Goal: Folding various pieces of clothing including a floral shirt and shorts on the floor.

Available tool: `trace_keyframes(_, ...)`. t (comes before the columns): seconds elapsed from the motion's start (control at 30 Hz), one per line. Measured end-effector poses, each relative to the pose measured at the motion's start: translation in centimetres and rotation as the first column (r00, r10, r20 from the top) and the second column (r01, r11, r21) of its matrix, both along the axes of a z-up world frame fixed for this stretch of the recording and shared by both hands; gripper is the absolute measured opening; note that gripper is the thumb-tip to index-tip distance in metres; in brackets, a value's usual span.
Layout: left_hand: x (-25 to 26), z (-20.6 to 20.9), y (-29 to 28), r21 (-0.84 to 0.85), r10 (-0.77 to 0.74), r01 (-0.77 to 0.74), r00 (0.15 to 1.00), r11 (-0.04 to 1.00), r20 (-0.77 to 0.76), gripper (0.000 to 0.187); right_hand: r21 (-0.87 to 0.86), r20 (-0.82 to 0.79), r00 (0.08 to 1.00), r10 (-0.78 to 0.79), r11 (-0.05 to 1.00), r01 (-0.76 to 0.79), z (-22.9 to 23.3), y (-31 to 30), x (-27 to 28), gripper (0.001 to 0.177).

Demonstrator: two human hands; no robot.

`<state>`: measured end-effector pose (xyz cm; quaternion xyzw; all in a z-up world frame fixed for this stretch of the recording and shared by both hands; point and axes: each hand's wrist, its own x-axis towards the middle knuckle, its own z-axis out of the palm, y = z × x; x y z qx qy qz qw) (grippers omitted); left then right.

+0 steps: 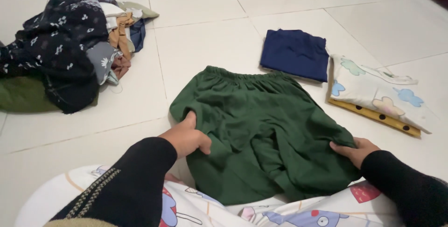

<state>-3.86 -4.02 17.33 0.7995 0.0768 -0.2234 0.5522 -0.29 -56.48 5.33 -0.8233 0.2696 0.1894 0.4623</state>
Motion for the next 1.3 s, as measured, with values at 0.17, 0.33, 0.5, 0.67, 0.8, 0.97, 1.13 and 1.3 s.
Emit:
trace_keyframes(0.17, -0.5, 0.7, 0.3, 0.231, -0.126, 0.123, 0.992, 0.965, -0.005, 0.114, -0.068, 0.054, 0.996, 0.071, 0.995, -0.067, 0.0, -0.6, 0.0, 0.05)
trace_keyframes(0.33, -1.3, 1.7, -0.3, 0.33, -0.18, 0.181, 0.983, 0.926, -0.034, 0.099, -0.077, 0.056, 0.996, 0.064, 0.995, -0.06, 1.0, 0.1, -0.7, 0.05)
trace_keyframes(0.5, -0.6, -1.0, -0.1, 0.375, -0.235, 0.222, 0.972, 0.9, -0.012, 0.069, -0.167, 0.051, 0.991, 0.12, 0.98, -0.11, 1.7, 1.1, -1.0, 0.05)
trace_keyframes(0.67, 0.1, -3.7, 0.5, 0.508, -0.259, 0.158, 0.957, 0.847, 0.134, 0.048, -0.179, 0.071, 0.967, 0.243, 0.957, -0.227, 1.4, 2.2, -1.1, 0.051)
trace_keyframes(0.8, -0.4, -3.5, 0.3, 0.554, -0.257, 0.133, 0.955, 0.822, 0.151, 0.046, -0.158, 0.047, 0.969, 0.242, 0.96, -0.232, 2.9, 4.0, -1.7, 0.05)
trace_keyframes(0.97, -0.9, -3.0, 0.3, 0.584, -0.246, 0.149, 0.965, 0.798, 0.09, 0.051, -0.234, 0.057, 0.935, 0.35, 0.915, -0.328, 2.0, 3.8, -1.5, 0.045)
trace_keyframes(1.13, -1.1, -3.3, 0.1, 0.64, -0.261, 0.156, 0.963, 0.753, 0.072, 0.051, -0.229, 0.109, 0.92, 0.377, 0.91, -0.346, 1.9, 3.7, -1.9, 0.044)
trace_keyframes(1.3, -2.0, -2.6, -0.1, 0.658, -0.248, 0.146, 0.966, 0.739, 0.065, 0.046, -0.242, 0.103, 0.909, 0.403, 0.897, -0.37, 2.6, 4.4, -2.5, 0.041)
